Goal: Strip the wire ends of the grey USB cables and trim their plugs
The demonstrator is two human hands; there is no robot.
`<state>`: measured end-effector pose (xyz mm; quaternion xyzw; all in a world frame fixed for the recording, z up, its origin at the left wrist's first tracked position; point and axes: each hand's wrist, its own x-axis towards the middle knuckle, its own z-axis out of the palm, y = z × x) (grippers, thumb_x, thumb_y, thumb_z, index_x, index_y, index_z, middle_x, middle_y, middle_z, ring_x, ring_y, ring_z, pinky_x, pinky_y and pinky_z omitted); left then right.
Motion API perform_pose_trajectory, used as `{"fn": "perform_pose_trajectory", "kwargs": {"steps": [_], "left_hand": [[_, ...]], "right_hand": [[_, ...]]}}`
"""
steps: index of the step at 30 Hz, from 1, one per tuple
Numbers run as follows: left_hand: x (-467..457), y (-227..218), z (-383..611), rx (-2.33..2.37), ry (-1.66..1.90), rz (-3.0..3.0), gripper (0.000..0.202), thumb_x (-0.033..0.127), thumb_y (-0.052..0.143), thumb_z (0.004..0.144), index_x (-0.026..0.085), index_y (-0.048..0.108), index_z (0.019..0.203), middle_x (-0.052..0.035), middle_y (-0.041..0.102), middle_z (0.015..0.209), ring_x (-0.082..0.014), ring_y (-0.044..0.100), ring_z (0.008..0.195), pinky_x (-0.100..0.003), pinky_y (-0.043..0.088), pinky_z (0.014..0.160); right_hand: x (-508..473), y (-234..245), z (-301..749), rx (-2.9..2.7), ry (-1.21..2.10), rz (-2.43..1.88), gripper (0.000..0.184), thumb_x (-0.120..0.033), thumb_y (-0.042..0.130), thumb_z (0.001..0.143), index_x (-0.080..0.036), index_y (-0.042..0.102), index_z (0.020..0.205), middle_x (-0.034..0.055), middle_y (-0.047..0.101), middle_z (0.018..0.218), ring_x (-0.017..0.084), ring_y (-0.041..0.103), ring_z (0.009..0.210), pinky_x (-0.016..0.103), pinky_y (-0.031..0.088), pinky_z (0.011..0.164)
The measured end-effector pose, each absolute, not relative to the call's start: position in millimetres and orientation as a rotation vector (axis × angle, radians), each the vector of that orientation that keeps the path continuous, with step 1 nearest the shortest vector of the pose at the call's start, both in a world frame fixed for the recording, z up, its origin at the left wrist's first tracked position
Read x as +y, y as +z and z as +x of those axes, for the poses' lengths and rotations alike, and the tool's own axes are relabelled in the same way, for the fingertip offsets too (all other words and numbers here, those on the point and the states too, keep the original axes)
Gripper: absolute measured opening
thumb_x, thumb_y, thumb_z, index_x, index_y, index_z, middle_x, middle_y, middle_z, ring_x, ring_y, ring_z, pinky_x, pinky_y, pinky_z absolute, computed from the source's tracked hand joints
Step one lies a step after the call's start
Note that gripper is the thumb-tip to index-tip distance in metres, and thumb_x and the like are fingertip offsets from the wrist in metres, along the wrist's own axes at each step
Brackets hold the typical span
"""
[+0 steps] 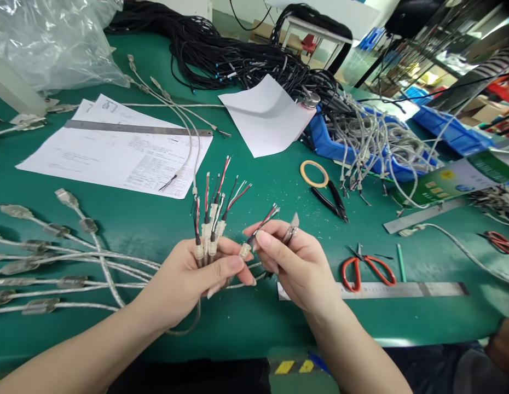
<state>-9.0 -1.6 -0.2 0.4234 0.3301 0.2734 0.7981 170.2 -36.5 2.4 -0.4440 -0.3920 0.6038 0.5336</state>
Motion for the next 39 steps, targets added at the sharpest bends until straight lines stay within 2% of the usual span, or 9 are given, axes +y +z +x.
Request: {"fn": "perform_pose_trajectory", "kwargs": {"steps": [4,10,15,19,22,25,30,33,39], "left_hand": [[-1.1,0.8,-10.7,0.662,0.59,0.904,0.018,0.034,0.068,0.087,0.017,0.072,0.085,-0.0019,0.071,0.066,-0.0034,0.036,0.044,-0.02,0.024,0.044],[-2.5,-2.2,-8.6,0.647,0.568,0.865,0.022,0.038,0.068,0.086,0.016,0.071,0.082,-0.0017,0.069,0.063,-0.0041,0.033,0.044,-0.021,0.02,0.043],[-5.2,-2.7,-6.3,0.717,0.619,0.851,0.015,0.032,0.078,0.078,0.02,0.07,0.085,-0.0003,0.074,0.065,-0.0042,0.043,0.045,-0.017,0.029,0.044],[-5.8,-2.5,-7.2,0.74,0.661,0.798,0.013,0.031,0.077,0.079,0.019,0.072,0.081,-0.0015,0.075,0.065,-0.003,0.043,0.043,-0.015,0.03,0.043],[-5.2,-2.2,-7.8,0.725,0.671,0.816,0.012,0.032,0.075,0.082,0.02,0.073,0.082,-0.0018,0.076,0.067,-0.0021,0.042,0.043,-0.014,0.031,0.043],[-4.6,-1.1,-8.2,0.725,0.679,0.832,0.011,0.031,0.074,0.083,0.02,0.074,0.082,-0.0011,0.075,0.066,-0.0017,0.042,0.043,-0.014,0.032,0.044],[-5.1,-0.4,-8.5,0.735,0.688,0.814,0.009,0.03,0.075,0.082,0.021,0.074,0.082,-0.0005,0.074,0.063,-0.0026,0.043,0.044,-0.013,0.032,0.044],[-5.6,-0.9,-8.3,0.737,0.698,0.812,0.01,0.03,0.076,0.081,0.02,0.074,0.081,-0.0008,0.074,0.063,-0.0026,0.042,0.043,-0.014,0.032,0.044],[-6.3,-1.5,-9.3,0.76,0.716,0.834,0.015,0.032,0.077,0.079,0.019,0.073,0.084,-0.0021,0.074,0.063,-0.0041,0.041,0.044,-0.017,0.03,0.043]], "right_hand": [[-37.1,3.2,169.8,-0.979,1.439,-1.044,0.009,-0.028,0.065,0.091,-0.023,0.073,0.093,-0.0013,0.066,0.078,0.004,0.042,0.053,0.02,0.036,0.05],[-35.8,3.3,166.1,-1.068,1.395,-0.956,0.008,-0.028,0.069,0.087,-0.022,0.065,0.088,0.0005,0.068,0.082,0.01,0.062,0.067,0.025,0.054,0.064],[-37.2,3.5,164.9,-1.128,1.317,-1.069,0.015,-0.031,0.069,0.087,-0.02,0.059,0.083,-0.001,0.064,0.08,0.008,0.057,0.067,0.022,0.048,0.062],[-41.3,6.0,170.5,-1.224,1.241,-1.175,0.017,-0.039,0.05,0.099,-0.024,0.055,0.105,-0.0018,0.058,0.086,0.007,0.048,0.063,0.02,0.042,0.057],[-41.6,11.7,176.2,-1.391,1.031,-1.286,0.022,-0.034,0.041,0.103,-0.023,0.059,0.098,-0.0004,0.059,0.09,0.008,0.052,0.073,0.022,0.043,0.064],[-40.8,18.5,179.2,-1.61,0.795,-1.309,0.02,-0.024,0.047,0.101,-0.019,0.065,0.093,0.0006,0.061,0.085,0.009,0.056,0.08,0.022,0.045,0.071],[-43.3,20.1,176.8,-1.82,0.561,-1.295,0.015,-0.015,0.052,0.097,-0.014,0.065,0.103,0.0005,0.062,0.078,0.008,0.055,0.069,0.02,0.045,0.064],[-44.4,17.0,174.3,-1.879,0.392,-1.293,0.01,-0.012,0.054,0.095,-0.013,0.064,0.099,0.0011,0.061,0.077,0.008,0.053,0.067,0.02,0.043,0.062],[-43.4,14.4,171.8,-1.906,0.308,-1.259,0.009,-0.01,0.054,0.094,-0.015,0.061,0.096,0.0036,0.064,0.083,0.011,0.057,0.074,0.023,0.046,0.065]]}}
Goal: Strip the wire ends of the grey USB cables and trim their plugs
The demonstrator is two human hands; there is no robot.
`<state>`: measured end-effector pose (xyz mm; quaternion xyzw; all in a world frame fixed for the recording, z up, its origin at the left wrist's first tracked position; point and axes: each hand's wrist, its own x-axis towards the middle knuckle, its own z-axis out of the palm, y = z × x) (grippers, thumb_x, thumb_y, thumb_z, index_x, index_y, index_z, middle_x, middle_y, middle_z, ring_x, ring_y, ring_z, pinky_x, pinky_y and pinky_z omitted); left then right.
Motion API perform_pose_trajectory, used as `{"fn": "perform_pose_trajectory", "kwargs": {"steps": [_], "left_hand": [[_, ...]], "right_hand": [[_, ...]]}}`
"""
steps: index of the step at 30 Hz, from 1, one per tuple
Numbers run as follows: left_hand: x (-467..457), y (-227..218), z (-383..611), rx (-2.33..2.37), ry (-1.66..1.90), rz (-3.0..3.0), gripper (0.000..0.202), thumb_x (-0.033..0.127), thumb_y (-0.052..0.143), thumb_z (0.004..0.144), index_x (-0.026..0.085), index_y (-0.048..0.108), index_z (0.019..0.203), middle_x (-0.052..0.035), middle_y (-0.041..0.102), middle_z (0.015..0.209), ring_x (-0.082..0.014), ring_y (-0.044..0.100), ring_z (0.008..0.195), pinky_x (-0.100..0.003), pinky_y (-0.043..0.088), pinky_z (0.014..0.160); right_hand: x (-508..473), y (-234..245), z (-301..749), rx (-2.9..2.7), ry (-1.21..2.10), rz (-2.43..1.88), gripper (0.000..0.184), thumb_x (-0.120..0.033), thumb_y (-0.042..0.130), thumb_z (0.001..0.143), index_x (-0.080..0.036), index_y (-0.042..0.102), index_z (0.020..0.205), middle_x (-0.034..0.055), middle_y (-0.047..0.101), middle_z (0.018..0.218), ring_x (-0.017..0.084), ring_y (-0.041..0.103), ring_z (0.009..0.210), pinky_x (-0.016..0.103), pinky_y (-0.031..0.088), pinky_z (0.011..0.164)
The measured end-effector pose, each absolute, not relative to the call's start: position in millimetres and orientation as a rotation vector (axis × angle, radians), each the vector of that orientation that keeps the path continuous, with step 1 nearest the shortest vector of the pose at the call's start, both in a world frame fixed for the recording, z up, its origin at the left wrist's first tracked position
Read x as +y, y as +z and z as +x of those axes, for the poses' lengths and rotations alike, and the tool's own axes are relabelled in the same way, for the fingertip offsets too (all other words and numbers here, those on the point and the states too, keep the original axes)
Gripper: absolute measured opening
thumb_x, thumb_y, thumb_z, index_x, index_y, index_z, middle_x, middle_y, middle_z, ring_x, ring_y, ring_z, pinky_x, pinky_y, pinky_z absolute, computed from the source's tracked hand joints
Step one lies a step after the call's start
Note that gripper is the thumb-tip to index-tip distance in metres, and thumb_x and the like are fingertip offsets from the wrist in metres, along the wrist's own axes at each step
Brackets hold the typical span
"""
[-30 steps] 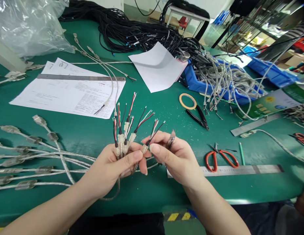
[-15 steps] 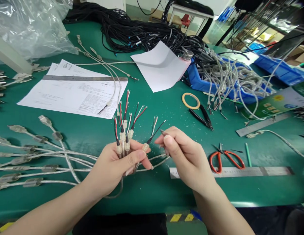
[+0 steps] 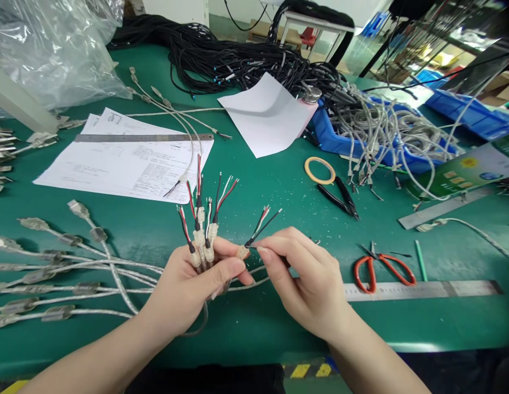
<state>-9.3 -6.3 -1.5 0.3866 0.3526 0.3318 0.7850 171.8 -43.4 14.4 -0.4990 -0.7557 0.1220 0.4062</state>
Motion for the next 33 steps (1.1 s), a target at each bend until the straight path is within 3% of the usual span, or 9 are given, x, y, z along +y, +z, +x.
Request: {"fn": "perform_pose_trajectory", "kwargs": {"steps": [14,21,26,33], "left_hand": [[-7.7,-3.2,-11.9,0.805,0.679,0.911,0.017,0.036,0.075,0.081,0.019,0.073,0.084,0.0,0.069,0.06,-0.0058,0.039,0.046,-0.021,0.027,0.046],[-8.0,-1.4,-10.4,0.789,0.68,0.908,0.017,0.035,0.075,0.081,0.019,0.072,0.083,-0.0004,0.068,0.059,-0.0064,0.042,0.048,-0.02,0.029,0.047],[-6.9,-0.5,-10.0,0.784,0.677,0.912,0.017,0.036,0.073,0.083,0.018,0.07,0.084,-0.0006,0.069,0.059,-0.0064,0.04,0.046,-0.021,0.026,0.045],[-9.4,-1.4,-8.4,0.792,0.662,0.957,0.022,0.038,0.073,0.082,0.017,0.068,0.081,-0.0018,0.068,0.058,-0.0089,0.044,0.048,-0.023,0.029,0.046]], "right_hand": [[-46.0,18.5,172.5,-1.971,0.245,-1.249,0.009,-0.011,0.055,0.093,-0.013,0.062,0.089,0.0038,0.063,0.075,0.011,0.056,0.065,0.024,0.043,0.059],[-44.9,21.9,175.5,-1.937,0.487,-1.241,0.014,-0.012,0.051,0.096,-0.016,0.062,0.088,0.0014,0.062,0.072,0.01,0.05,0.062,0.023,0.041,0.057],[-44.3,20.6,176.8,-1.769,0.778,-1.271,0.015,-0.021,0.051,0.098,-0.018,0.062,0.087,-0.0004,0.059,0.071,0.009,0.054,0.063,0.022,0.043,0.057],[-45.1,15.6,167.7,-1.654,0.568,-1.304,0.003,-0.019,0.062,0.091,-0.019,0.06,0.091,-0.0006,0.061,0.077,0.01,0.055,0.063,0.022,0.044,0.056]]}}
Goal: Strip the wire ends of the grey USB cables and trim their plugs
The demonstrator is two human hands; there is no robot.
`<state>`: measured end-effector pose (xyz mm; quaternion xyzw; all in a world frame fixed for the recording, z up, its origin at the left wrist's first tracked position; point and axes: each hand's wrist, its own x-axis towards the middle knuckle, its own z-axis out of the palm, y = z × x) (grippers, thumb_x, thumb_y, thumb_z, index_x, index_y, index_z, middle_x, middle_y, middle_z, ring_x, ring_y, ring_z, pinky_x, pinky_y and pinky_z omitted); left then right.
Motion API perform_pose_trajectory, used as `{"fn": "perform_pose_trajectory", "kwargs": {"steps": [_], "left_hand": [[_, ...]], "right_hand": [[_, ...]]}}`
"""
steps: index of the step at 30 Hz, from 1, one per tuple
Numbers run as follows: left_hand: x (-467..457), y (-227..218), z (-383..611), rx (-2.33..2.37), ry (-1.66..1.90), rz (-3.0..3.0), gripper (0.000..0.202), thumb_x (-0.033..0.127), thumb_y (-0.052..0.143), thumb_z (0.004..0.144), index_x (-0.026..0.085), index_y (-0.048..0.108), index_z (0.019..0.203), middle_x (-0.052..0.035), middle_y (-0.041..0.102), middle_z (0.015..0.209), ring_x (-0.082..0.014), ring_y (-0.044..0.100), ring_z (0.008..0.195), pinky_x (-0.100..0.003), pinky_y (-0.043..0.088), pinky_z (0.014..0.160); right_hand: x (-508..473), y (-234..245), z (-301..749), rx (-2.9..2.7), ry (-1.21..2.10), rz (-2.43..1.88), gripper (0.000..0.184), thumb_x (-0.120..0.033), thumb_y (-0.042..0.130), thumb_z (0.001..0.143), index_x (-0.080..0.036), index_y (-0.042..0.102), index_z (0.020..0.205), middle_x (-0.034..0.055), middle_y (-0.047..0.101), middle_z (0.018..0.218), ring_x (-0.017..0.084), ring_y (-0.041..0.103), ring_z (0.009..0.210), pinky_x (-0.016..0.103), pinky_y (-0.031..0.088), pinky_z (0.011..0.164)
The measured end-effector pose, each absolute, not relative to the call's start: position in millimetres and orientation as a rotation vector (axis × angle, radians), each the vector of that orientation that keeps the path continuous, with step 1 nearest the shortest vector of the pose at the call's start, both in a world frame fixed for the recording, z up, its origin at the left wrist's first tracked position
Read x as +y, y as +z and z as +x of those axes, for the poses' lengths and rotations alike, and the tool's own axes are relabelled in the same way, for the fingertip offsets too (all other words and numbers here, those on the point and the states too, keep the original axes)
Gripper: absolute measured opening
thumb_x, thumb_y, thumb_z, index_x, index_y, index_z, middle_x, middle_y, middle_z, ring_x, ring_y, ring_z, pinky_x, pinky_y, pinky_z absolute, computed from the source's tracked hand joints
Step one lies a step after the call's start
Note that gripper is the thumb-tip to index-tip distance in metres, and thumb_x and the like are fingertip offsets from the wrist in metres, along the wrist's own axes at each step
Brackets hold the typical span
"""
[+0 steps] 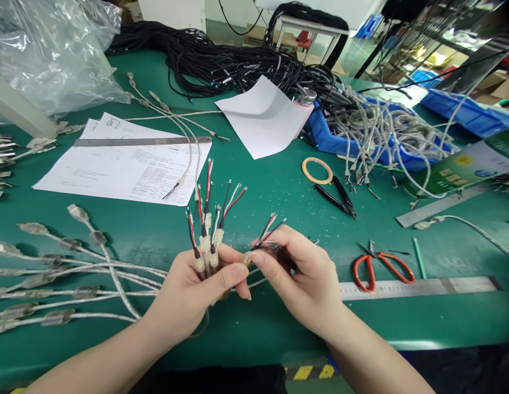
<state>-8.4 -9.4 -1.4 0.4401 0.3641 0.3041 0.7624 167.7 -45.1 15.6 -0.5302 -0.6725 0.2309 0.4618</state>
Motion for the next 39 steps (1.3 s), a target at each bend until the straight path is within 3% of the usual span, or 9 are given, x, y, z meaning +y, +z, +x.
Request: {"fn": "perform_pose_trajectory", "kwargs": {"steps": [5,10,17,26,39], "left_hand": [[-9.8,-1.6,-8.9,0.763,0.659,0.951,0.018,0.035,0.07,0.085,0.018,0.068,0.083,-0.0017,0.07,0.061,-0.0076,0.041,0.048,-0.022,0.028,0.046],[-8.8,-2.5,-9.4,0.759,0.684,0.945,0.016,0.035,0.068,0.087,0.018,0.069,0.087,-0.0011,0.07,0.063,-0.0071,0.041,0.049,-0.022,0.027,0.046],[-9.0,-1.7,-9.7,0.789,0.693,0.957,0.025,0.041,0.07,0.083,0.015,0.067,0.084,-0.002,0.065,0.058,-0.0081,0.036,0.047,-0.024,0.024,0.046],[-9.3,-6.3,-12.2,0.759,0.679,0.98,0.024,0.039,0.069,0.086,0.016,0.071,0.081,-0.0014,0.063,0.06,-0.0072,0.038,0.049,-0.025,0.024,0.048],[-12.8,-6.0,-11.6,0.76,0.752,0.993,0.011,0.032,0.072,0.085,0.021,0.075,0.083,0.0009,0.07,0.063,-0.011,0.06,0.062,-0.023,0.042,0.058]], "right_hand": [[-45.0,12.5,168.6,-1.571,0.488,-1.337,0.006,-0.017,0.055,0.095,-0.019,0.059,0.092,-0.0027,0.057,0.074,0.008,0.051,0.063,0.021,0.042,0.058],[-47.4,15.2,173.6,-1.659,0.548,-1.308,0.018,-0.018,0.043,0.1,-0.019,0.06,0.107,0.0021,0.061,0.087,0.011,0.058,0.076,0.024,0.046,0.068],[-48.6,16.6,169.2,-1.912,0.288,-1.28,0.006,-0.016,0.053,0.095,-0.018,0.059,0.095,0.0005,0.066,0.074,0.011,0.057,0.061,0.023,0.042,0.058],[-48.2,15.3,169.1,-1.975,0.186,-1.303,0.013,-0.014,0.053,0.095,-0.017,0.056,0.082,-0.0002,0.059,0.064,0.011,0.048,0.054,0.026,0.034,0.053],[-52.2,17.6,169.6,-1.977,0.346,-1.304,0.014,-0.014,0.051,0.096,-0.017,0.055,0.082,-0.0023,0.053,0.064,0.009,0.045,0.055,0.024,0.033,0.053]]}}
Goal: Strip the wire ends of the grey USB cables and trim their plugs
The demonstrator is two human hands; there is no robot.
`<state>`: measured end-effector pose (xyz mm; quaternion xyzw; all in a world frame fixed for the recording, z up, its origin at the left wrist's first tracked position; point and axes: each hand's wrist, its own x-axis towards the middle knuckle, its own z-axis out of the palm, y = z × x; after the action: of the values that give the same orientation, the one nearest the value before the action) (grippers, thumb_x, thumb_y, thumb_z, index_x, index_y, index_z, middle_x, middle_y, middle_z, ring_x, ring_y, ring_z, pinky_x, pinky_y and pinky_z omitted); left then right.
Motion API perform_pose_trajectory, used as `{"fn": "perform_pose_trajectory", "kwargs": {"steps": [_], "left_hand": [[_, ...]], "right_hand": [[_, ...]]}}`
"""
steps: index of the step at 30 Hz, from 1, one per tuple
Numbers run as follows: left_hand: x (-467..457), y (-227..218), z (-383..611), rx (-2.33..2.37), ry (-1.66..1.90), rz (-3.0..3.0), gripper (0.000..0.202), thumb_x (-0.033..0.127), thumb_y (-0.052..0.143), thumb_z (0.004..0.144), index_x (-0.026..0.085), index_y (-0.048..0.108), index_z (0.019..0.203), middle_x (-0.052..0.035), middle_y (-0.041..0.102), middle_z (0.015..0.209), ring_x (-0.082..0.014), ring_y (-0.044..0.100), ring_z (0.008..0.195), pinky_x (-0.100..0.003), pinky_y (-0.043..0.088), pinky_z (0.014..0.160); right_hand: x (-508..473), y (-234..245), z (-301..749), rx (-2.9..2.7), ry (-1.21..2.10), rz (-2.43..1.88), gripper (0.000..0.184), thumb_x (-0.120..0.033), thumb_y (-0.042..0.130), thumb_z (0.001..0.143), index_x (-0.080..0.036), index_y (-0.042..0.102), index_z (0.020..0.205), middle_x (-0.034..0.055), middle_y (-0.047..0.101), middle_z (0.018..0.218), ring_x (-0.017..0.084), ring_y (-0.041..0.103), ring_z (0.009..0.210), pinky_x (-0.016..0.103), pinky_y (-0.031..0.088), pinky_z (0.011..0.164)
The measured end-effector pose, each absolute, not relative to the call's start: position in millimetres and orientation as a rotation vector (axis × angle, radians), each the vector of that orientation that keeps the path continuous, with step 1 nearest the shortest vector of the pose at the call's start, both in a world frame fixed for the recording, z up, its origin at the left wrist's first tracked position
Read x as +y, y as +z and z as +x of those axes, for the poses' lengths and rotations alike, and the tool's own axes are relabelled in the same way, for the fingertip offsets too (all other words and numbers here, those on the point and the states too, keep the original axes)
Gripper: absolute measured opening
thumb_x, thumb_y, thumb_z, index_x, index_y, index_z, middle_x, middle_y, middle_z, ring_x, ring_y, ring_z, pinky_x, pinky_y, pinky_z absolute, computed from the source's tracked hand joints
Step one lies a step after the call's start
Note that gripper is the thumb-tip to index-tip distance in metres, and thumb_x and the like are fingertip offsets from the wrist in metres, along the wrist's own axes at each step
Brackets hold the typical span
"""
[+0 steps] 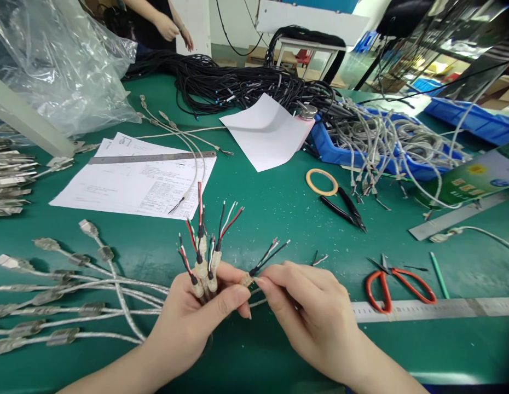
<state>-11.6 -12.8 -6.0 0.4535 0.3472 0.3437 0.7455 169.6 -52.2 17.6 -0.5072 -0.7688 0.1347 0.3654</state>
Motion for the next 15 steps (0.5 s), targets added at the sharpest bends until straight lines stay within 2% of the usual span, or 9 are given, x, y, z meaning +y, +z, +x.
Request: {"fn": "perform_pose_trajectory", "kwargs": {"steps": [5,9,15], "left_hand": [[-12.0,-5.5,-12.1,0.745,0.728,1.023,0.02,0.035,0.07,0.086,0.019,0.075,0.074,0.0011,0.068,0.063,-0.0097,0.058,0.062,-0.023,0.041,0.06],[-13.1,-5.5,-12.4,0.745,0.731,1.019,0.015,0.033,0.071,0.085,0.02,0.075,0.08,0.001,0.068,0.061,-0.0103,0.057,0.06,-0.024,0.041,0.06],[-14.6,-5.5,-12.1,0.725,0.725,1.02,0.016,0.034,0.07,0.086,0.02,0.075,0.081,0.0006,0.067,0.061,-0.0109,0.057,0.061,-0.025,0.04,0.059]], "right_hand": [[-52.0,20.5,174.7,-1.951,0.576,-1.291,0.015,-0.015,0.05,0.097,-0.017,0.055,0.083,-0.0025,0.059,0.069,0.007,0.049,0.058,0.021,0.035,0.055],[-51.0,21.8,176.9,-1.914,0.693,-1.289,0.016,-0.017,0.051,0.097,-0.017,0.057,0.082,-0.0025,0.06,0.07,0.007,0.051,0.059,0.02,0.036,0.055],[-50.4,24.7,178.4,-1.869,0.781,-1.31,0.017,-0.019,0.052,0.097,-0.018,0.061,0.082,-0.0044,0.057,0.064,0.006,0.048,0.055,0.019,0.035,0.052]]}}
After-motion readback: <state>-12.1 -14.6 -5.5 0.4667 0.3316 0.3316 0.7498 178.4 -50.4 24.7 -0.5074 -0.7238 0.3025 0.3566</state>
